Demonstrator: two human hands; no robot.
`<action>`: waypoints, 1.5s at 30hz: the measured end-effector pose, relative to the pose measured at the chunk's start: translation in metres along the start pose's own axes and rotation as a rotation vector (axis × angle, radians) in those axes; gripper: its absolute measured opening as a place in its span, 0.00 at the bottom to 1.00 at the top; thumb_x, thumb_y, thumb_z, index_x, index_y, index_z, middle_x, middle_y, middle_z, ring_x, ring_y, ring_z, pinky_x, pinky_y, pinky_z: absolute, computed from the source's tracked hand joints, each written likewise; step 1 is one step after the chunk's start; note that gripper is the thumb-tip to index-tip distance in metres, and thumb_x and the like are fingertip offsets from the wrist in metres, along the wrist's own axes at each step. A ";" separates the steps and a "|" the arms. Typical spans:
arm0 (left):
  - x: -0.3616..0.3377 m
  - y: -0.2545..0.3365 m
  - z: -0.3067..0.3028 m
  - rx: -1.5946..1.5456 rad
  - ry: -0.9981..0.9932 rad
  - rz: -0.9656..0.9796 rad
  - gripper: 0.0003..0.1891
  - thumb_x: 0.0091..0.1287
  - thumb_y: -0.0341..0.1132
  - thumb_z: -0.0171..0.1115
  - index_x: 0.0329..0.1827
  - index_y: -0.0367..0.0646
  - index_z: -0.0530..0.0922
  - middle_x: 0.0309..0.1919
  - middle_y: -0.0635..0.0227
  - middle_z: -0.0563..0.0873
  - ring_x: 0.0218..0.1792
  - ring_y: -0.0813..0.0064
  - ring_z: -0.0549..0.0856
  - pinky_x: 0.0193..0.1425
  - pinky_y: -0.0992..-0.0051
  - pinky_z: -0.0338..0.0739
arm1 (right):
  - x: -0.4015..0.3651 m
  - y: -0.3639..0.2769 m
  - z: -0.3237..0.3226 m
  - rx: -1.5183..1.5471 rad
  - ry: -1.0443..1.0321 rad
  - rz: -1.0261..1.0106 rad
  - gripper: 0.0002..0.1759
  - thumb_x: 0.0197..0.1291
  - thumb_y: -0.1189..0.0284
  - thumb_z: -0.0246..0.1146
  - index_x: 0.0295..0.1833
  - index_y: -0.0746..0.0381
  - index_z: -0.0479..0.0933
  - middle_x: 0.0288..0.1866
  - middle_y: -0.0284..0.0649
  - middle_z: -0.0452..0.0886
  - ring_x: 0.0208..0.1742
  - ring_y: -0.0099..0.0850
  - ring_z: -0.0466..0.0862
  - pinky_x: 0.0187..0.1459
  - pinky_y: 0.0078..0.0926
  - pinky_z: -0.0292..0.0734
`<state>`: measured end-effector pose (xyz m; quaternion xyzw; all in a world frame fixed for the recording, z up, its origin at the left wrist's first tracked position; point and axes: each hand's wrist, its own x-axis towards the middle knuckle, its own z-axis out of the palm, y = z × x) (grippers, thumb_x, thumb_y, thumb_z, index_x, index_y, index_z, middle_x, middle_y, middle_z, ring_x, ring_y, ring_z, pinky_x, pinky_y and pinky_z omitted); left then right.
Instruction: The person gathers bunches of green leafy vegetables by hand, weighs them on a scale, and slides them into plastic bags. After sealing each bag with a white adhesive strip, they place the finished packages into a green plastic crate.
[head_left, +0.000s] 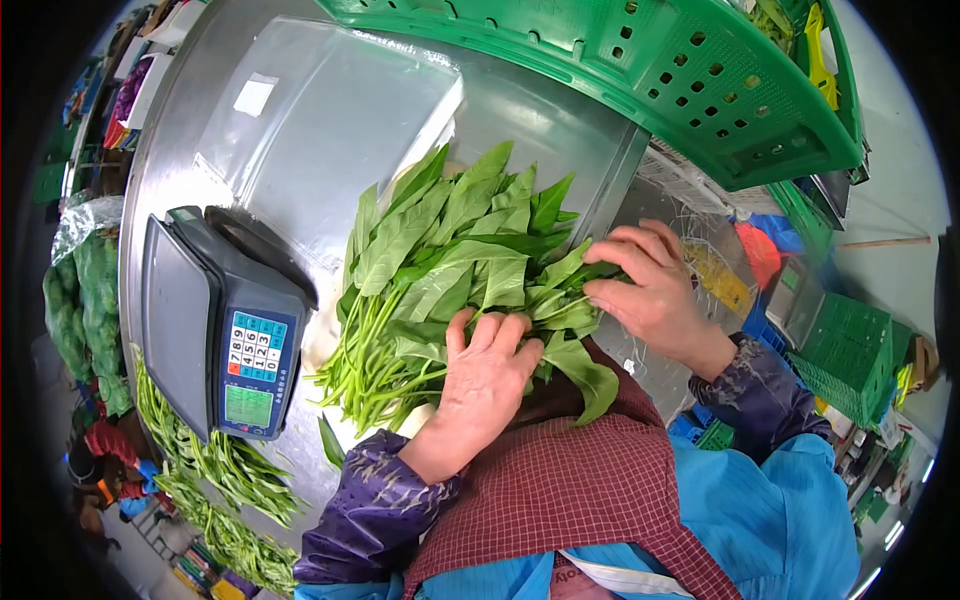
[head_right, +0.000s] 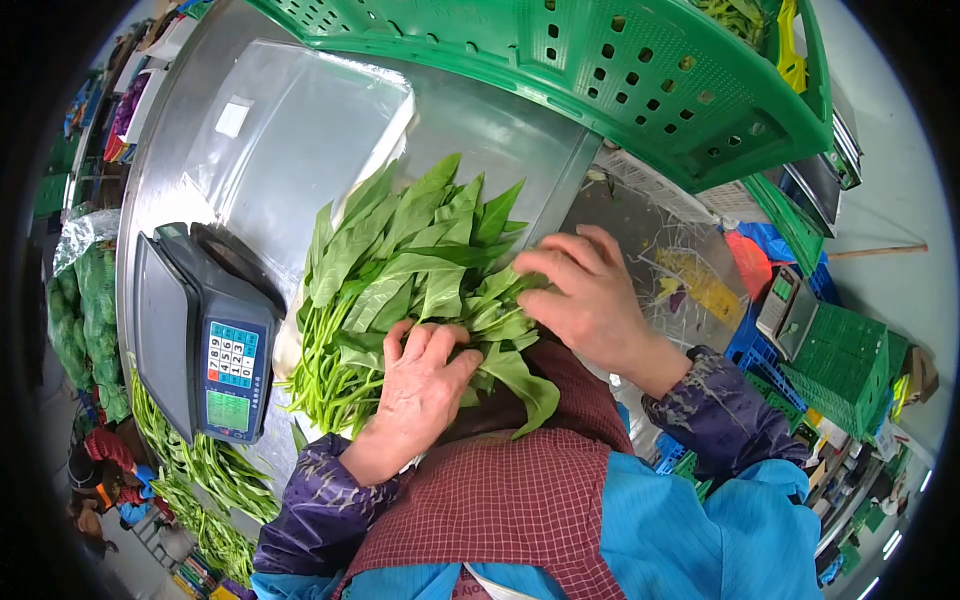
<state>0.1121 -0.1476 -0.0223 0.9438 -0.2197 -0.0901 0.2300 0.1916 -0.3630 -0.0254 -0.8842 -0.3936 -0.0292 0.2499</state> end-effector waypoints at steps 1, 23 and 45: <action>-0.002 0.000 0.000 0.006 -0.016 0.030 0.12 0.49 0.28 0.62 0.38 0.45 0.80 0.42 0.68 0.75 0.48 0.68 0.73 0.60 0.55 0.58 | 0.003 0.001 -0.002 -0.004 0.005 0.007 0.06 0.42 0.72 0.62 0.30 0.57 0.77 0.47 0.33 0.75 0.53 0.35 0.70 0.55 0.42 0.62; 0.000 -0.009 -0.018 -0.158 0.300 -0.199 0.14 0.48 0.21 0.62 0.40 0.34 0.76 0.43 0.54 0.72 0.41 0.55 0.74 0.43 0.64 0.72 | 0.028 -0.013 -0.029 -0.017 0.069 -0.036 0.09 0.33 0.75 0.65 0.26 0.57 0.77 0.44 0.32 0.77 0.48 0.35 0.74 0.53 0.41 0.64; -0.006 -0.023 -0.009 -0.353 0.280 -0.215 0.09 0.50 0.21 0.65 0.34 0.40 0.78 0.40 0.62 0.76 0.43 0.62 0.76 0.47 0.70 0.71 | -0.034 0.042 -0.037 0.253 0.134 0.451 0.09 0.43 0.78 0.65 0.34 0.59 0.78 0.46 0.35 0.77 0.50 0.35 0.75 0.53 0.33 0.65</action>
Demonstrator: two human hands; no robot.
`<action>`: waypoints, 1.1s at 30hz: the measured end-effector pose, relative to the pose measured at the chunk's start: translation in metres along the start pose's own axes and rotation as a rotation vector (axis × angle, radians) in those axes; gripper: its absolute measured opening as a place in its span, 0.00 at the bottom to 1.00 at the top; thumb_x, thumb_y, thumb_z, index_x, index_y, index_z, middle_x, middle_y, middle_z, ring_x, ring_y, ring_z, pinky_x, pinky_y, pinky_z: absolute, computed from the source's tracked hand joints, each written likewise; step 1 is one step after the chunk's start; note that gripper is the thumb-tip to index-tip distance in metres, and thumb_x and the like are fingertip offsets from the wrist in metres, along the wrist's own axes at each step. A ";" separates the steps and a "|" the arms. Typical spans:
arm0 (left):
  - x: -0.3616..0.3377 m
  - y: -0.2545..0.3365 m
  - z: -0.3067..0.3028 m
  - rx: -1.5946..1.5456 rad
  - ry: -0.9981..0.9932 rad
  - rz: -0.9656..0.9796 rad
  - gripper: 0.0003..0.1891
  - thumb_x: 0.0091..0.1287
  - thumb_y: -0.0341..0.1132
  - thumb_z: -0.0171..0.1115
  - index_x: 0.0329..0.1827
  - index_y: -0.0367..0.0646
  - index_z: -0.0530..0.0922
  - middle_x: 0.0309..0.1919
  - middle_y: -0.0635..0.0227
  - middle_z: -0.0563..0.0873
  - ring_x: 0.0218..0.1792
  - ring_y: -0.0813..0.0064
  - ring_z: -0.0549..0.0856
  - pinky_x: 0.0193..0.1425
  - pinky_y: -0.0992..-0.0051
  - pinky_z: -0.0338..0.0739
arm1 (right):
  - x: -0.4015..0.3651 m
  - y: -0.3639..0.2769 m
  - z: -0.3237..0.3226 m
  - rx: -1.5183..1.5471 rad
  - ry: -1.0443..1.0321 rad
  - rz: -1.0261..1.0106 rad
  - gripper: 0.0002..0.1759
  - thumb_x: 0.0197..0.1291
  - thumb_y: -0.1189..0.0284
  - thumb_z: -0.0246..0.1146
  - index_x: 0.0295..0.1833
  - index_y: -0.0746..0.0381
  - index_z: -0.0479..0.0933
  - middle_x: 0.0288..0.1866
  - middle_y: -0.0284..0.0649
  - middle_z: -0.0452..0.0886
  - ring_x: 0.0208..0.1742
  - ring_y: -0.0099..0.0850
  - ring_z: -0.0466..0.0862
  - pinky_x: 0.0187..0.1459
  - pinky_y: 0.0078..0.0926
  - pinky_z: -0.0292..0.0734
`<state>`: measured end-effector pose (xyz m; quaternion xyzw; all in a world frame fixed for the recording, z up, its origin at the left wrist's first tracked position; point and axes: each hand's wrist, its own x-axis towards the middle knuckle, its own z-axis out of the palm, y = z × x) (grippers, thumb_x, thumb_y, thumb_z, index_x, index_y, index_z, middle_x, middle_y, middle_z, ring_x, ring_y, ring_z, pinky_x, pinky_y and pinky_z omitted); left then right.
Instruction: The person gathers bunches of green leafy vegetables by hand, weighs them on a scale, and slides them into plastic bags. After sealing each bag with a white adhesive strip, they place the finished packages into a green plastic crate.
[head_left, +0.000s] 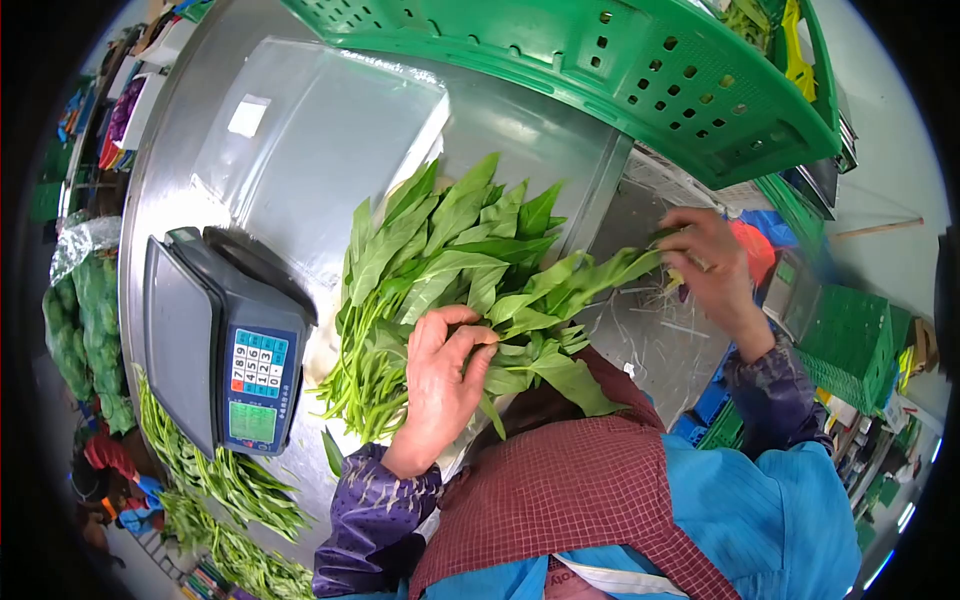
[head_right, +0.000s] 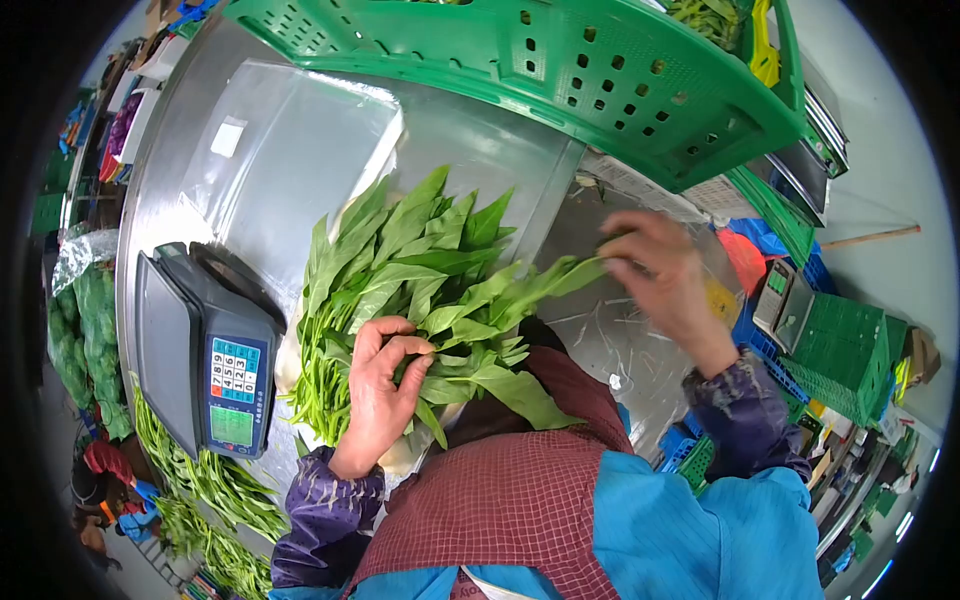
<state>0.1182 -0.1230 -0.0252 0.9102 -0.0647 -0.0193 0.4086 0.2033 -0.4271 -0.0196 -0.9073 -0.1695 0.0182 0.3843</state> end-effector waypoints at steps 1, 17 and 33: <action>0.001 0.001 0.000 -0.003 -0.004 0.006 0.09 0.50 0.21 0.65 0.34 0.40 0.78 0.40 0.62 0.76 0.43 0.62 0.76 0.47 0.70 0.71 | -0.004 0.014 -0.011 -0.033 0.024 0.038 0.09 0.43 0.77 0.65 0.35 0.59 0.78 0.46 0.36 0.77 0.50 0.36 0.75 0.52 0.34 0.66; 0.006 0.024 0.004 0.129 -0.059 0.061 0.11 0.47 0.23 0.66 0.35 0.42 0.79 0.40 0.65 0.76 0.44 0.62 0.74 0.48 0.67 0.68 | -0.020 -0.016 0.045 -0.001 -0.155 0.015 0.12 0.48 0.72 0.66 0.39 0.60 0.77 0.39 0.37 0.78 0.35 0.33 0.79 0.39 0.31 0.74; 0.017 0.023 0.010 0.302 -0.145 0.004 0.22 0.44 0.27 0.67 0.46 0.44 0.77 0.43 0.63 0.74 0.45 0.60 0.73 0.49 0.64 0.66 | -0.019 -0.042 0.044 0.671 -0.162 0.323 0.17 0.53 0.82 0.61 0.48 0.62 0.65 0.32 0.33 0.79 0.33 0.19 0.78 0.36 0.19 0.73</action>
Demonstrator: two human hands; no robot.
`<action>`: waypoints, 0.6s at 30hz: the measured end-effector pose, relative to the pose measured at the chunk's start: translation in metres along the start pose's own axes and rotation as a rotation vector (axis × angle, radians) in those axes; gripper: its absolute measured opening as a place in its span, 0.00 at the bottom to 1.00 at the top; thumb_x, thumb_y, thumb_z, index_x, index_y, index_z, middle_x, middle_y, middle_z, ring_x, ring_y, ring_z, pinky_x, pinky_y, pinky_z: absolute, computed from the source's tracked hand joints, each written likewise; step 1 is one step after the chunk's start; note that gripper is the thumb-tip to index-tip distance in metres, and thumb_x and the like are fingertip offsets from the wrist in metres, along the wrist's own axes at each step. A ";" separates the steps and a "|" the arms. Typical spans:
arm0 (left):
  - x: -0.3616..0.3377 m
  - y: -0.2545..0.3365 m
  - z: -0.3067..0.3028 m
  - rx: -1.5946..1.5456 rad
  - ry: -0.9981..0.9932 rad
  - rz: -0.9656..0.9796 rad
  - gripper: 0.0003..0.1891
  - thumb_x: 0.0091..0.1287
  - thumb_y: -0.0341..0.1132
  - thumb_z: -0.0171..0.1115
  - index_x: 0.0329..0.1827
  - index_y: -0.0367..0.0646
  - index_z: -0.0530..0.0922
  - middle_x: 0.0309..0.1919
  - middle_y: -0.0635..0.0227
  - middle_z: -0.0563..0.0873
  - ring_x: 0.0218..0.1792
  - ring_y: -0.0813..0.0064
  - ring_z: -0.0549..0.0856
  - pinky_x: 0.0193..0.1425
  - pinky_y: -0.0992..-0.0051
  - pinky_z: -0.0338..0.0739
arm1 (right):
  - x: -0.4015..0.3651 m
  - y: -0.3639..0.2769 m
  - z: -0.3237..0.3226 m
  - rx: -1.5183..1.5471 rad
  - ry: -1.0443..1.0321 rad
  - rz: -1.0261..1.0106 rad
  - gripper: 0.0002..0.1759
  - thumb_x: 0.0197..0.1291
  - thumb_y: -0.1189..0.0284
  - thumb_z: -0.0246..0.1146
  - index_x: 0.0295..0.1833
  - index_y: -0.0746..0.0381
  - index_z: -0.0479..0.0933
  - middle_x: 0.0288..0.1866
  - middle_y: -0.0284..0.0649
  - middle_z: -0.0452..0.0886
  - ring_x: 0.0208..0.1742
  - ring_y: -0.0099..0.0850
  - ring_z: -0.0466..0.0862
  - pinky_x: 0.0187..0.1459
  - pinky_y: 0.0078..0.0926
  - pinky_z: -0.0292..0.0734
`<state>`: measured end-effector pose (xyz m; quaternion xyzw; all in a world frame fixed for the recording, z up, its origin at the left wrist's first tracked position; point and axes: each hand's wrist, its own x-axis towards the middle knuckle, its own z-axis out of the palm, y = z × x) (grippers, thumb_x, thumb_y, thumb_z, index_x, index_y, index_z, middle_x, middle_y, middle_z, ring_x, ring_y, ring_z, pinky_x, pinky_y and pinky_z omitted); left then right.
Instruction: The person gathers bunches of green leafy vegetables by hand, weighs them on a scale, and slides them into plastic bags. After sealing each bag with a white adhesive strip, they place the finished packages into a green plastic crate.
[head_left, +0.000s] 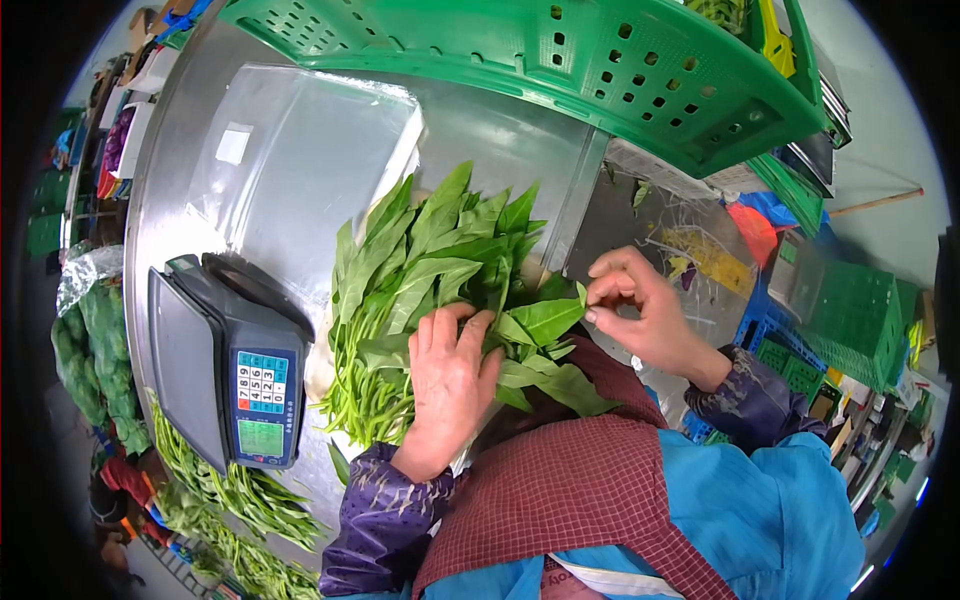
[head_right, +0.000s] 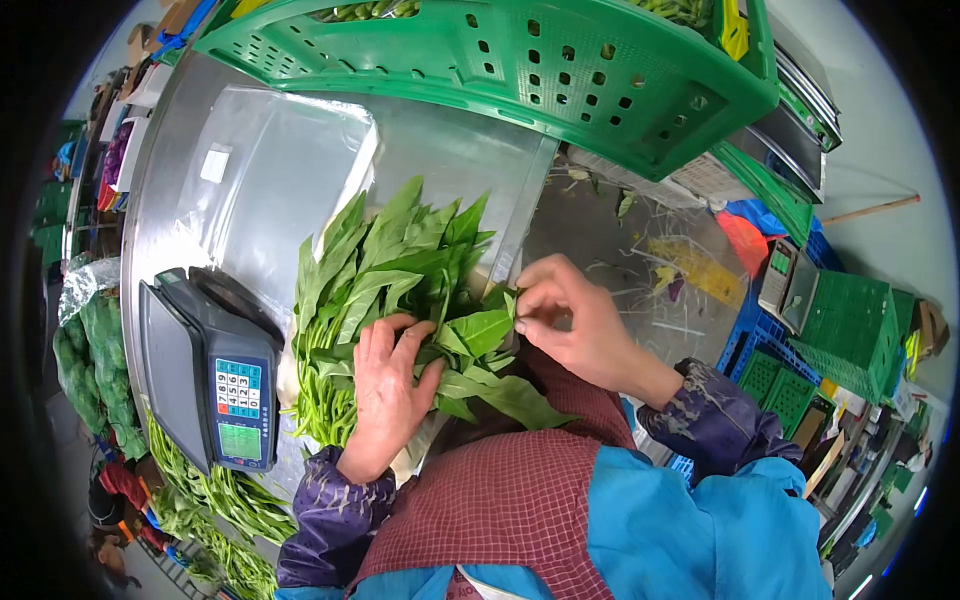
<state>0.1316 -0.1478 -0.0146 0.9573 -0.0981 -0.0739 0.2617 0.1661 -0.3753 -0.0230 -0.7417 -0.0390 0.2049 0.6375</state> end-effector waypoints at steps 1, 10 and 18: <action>0.002 0.002 -0.001 -0.021 0.004 0.003 0.21 0.44 0.27 0.67 0.46 0.44 0.77 0.44 0.63 0.74 0.46 0.60 0.73 0.49 0.64 0.65 | -0.001 -0.003 0.000 -0.001 -0.003 -0.002 0.17 0.53 0.82 0.61 0.48 0.62 0.65 0.32 0.33 0.79 0.33 0.19 0.78 0.36 0.19 0.73; -0.001 -0.010 0.008 -0.218 0.076 -0.009 0.16 0.46 0.26 0.68 0.40 0.42 0.78 0.40 0.63 0.78 0.44 0.62 0.76 0.49 0.68 0.68 | -0.002 -0.012 0.002 0.122 -0.002 0.054 0.17 0.54 0.82 0.60 0.49 0.61 0.65 0.36 0.28 0.75 0.35 0.14 0.74 0.39 0.15 0.70; 0.001 -0.021 0.008 -0.593 0.029 -0.311 0.11 0.50 0.20 0.64 0.36 0.38 0.74 0.37 0.61 0.79 0.41 0.63 0.79 0.47 0.73 0.72 | -0.005 0.000 -0.004 0.197 0.059 0.093 0.16 0.54 0.82 0.60 0.47 0.60 0.66 0.37 0.27 0.74 0.37 0.13 0.72 0.36 0.13 0.65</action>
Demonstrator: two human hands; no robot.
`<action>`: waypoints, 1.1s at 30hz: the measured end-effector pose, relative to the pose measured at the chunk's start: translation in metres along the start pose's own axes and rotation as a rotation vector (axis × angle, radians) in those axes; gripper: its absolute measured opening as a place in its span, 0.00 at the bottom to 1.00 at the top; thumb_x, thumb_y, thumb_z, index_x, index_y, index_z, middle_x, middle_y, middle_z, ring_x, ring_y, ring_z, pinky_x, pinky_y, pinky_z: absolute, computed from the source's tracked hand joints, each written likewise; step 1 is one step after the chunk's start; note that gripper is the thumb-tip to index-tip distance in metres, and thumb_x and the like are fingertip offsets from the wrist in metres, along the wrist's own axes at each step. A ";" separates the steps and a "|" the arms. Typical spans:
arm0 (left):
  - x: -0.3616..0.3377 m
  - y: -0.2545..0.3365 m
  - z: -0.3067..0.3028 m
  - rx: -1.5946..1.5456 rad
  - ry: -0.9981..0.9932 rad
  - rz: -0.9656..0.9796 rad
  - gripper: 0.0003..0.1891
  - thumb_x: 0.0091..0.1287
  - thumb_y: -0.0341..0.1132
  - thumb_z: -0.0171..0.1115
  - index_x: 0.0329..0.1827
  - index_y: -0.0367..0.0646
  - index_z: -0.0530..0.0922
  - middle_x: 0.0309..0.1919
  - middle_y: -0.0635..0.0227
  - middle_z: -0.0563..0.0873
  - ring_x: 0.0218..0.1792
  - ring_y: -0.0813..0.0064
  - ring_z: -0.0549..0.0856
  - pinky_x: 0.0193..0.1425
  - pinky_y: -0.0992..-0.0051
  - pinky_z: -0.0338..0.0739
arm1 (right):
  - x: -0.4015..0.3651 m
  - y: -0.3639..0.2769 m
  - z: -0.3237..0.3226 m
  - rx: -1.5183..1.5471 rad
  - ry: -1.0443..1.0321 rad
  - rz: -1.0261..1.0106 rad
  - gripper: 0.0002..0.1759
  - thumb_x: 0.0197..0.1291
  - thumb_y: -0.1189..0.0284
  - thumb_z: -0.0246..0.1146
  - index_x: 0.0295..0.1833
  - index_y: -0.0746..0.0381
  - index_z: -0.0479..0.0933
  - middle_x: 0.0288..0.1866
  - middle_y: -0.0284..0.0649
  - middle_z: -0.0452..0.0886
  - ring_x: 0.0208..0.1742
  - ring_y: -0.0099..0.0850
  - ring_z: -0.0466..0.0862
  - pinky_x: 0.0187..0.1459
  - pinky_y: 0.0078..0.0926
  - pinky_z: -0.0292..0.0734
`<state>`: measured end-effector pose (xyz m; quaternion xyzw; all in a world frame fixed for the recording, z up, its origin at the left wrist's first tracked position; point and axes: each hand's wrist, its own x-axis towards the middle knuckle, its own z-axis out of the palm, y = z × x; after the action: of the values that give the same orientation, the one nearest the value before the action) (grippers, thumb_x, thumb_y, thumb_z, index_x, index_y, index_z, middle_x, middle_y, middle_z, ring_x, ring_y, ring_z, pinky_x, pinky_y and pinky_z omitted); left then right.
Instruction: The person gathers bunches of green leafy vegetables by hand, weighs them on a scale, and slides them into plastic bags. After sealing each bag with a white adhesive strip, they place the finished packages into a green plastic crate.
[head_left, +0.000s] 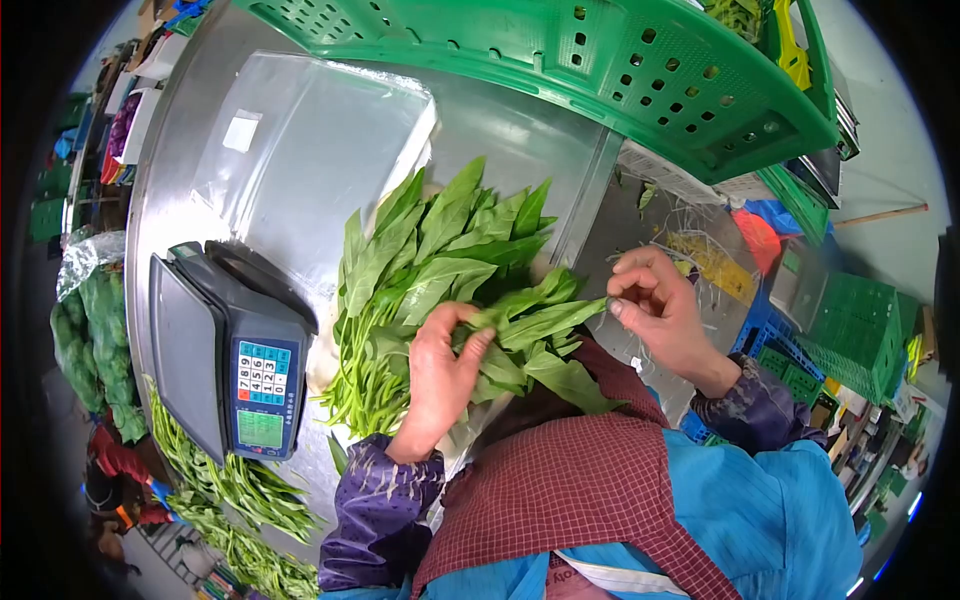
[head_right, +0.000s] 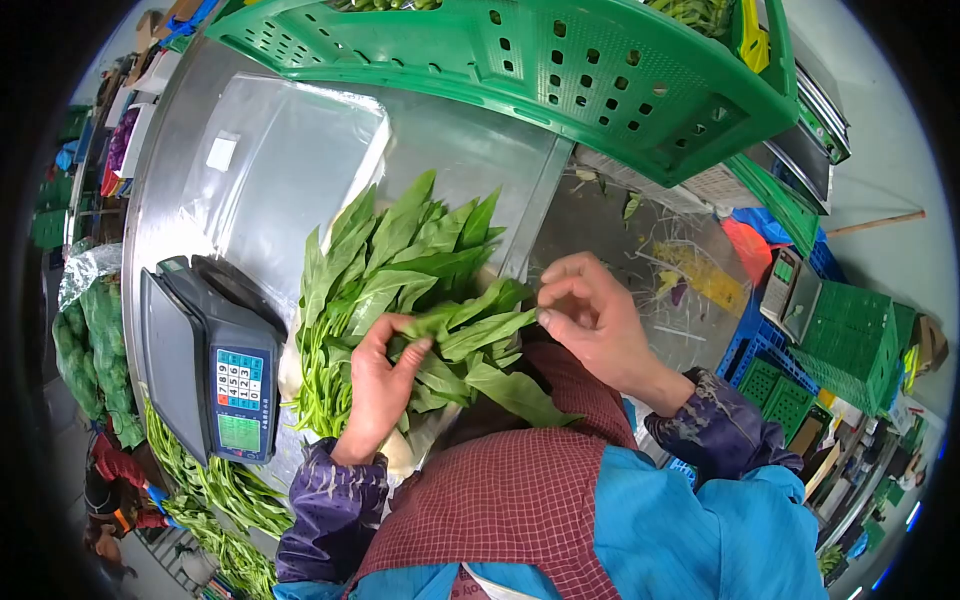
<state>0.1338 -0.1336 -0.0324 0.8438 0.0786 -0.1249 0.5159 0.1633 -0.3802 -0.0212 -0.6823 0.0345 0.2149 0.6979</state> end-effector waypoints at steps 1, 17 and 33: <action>0.000 0.000 0.002 -0.002 -0.001 -0.001 0.11 0.50 0.20 0.64 0.36 0.38 0.74 0.37 0.61 0.79 0.41 0.63 0.79 0.47 0.73 0.72 | -0.001 -0.002 -0.001 -0.017 -0.002 0.020 0.15 0.54 0.81 0.60 0.47 0.59 0.66 0.37 0.26 0.74 0.36 0.12 0.72 0.35 0.12 0.64; -0.005 0.005 0.014 0.472 -0.090 0.389 0.12 0.48 0.32 0.69 0.37 0.47 0.82 0.51 0.63 0.75 0.49 0.64 0.75 0.56 0.64 0.61 | -0.005 -0.003 0.003 -0.081 0.009 -0.092 0.14 0.54 0.82 0.60 0.45 0.61 0.68 0.35 0.26 0.73 0.33 0.13 0.72 0.32 0.14 0.67; -0.008 0.001 0.019 0.448 -0.017 0.403 0.07 0.50 0.31 0.66 0.33 0.46 0.82 0.48 0.66 0.77 0.48 0.65 0.75 0.54 0.64 0.61 | 0.016 0.020 0.014 -0.662 -0.158 -0.324 0.09 0.53 0.73 0.60 0.41 0.61 0.72 0.30 0.42 0.73 0.31 0.40 0.77 0.32 0.35 0.72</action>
<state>0.1244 -0.1512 -0.0375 0.9343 -0.1243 -0.0411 0.3317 0.1672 -0.3627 -0.0441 -0.8489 -0.1990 0.1531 0.4652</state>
